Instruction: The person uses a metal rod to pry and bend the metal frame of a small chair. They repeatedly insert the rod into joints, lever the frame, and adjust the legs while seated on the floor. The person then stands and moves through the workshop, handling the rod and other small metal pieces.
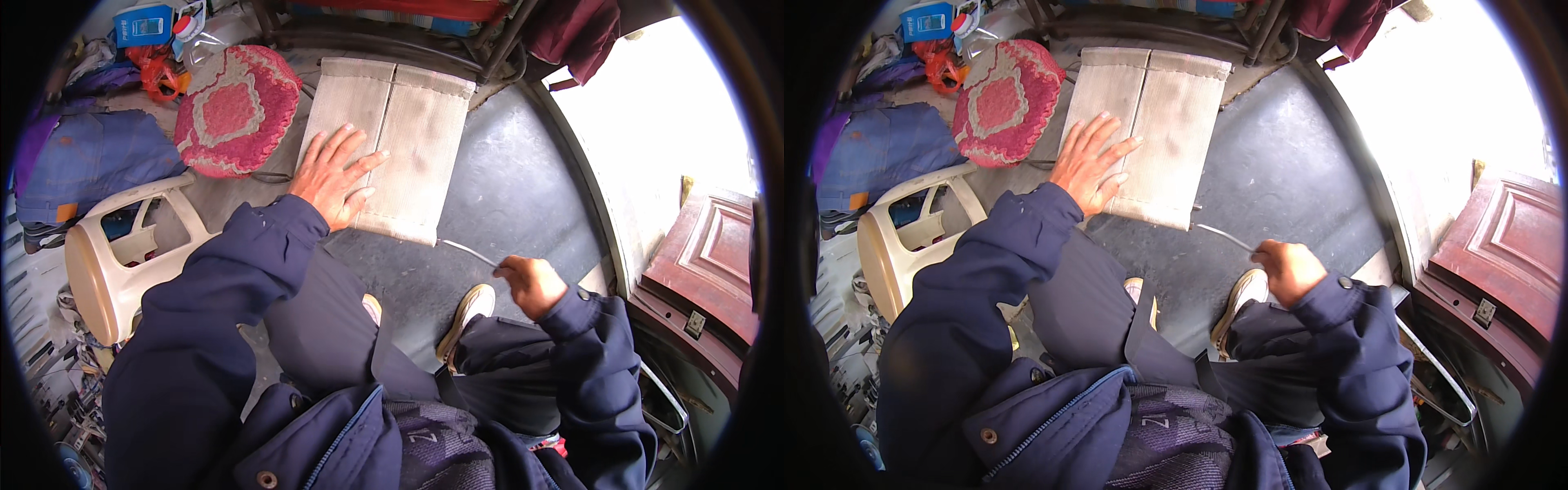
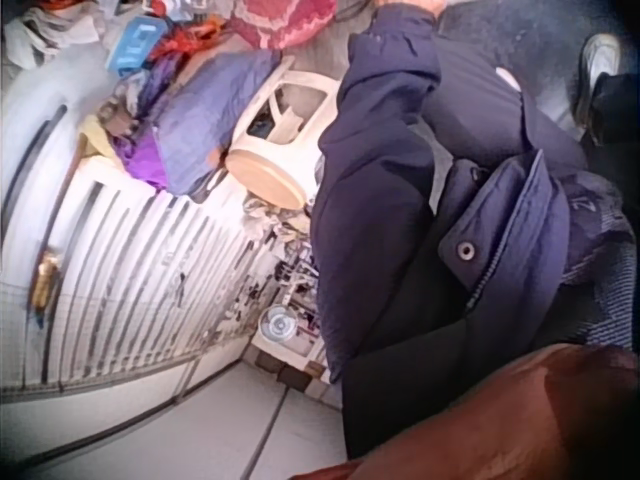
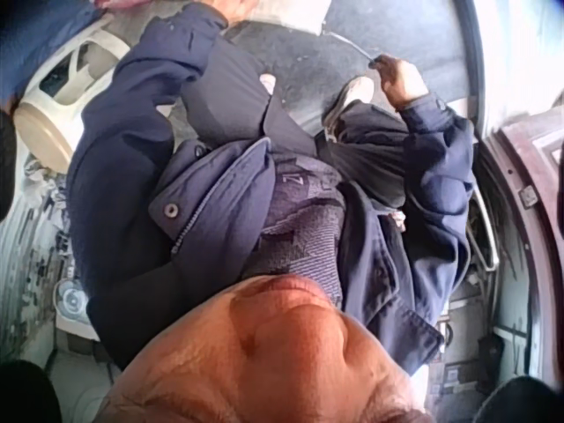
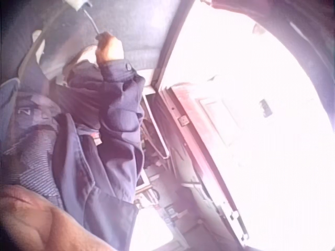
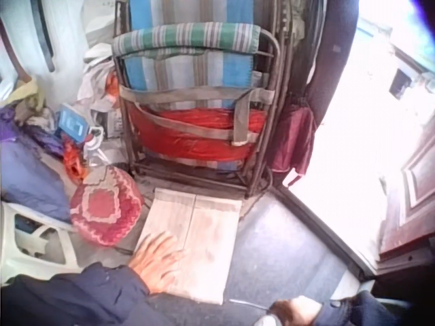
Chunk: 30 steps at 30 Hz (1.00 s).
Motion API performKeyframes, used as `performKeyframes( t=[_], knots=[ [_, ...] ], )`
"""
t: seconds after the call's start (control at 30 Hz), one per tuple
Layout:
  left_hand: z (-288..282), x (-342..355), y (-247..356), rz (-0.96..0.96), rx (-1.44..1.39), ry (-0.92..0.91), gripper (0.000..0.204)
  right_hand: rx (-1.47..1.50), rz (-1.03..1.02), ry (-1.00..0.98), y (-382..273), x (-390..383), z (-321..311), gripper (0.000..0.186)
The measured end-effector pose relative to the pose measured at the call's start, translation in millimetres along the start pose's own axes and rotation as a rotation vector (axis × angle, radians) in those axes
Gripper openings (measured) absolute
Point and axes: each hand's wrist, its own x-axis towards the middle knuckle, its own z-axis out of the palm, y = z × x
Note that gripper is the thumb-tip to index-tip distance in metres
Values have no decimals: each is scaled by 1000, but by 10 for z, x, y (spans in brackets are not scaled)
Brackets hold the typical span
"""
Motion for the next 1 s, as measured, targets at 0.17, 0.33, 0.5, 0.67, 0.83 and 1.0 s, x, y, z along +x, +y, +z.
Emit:
performKeyframes(
  t=[0.17, 0.33, 0.5, 0.67, 0.83, 1.0],
  knots=[
    [23, 0, -17, 5, -11, 20, 65, 155, 301, -38, 150, -268, -264, 19],
    [22, 6, -23, 16, 0, 25, 63, 124, 233, 40, 110, -301, -132, 18],
    [24, 6, -25, 14, -2, 22, 62, 99, 127, 85, -58, -224, 104, 16],
    [25, 8, -20, 4, 3, 22, 62, 135, 128, 105, -156, -168, 271, 15],
    [21, 10, -19, 12, 5, 30, 63, 134, 110, 119, -157, -157, 281, 16],
    [21, 14, -21, 9, 5, 30, 64, 179, 107, 105, -109, -108, 329, 17]
  ],
)
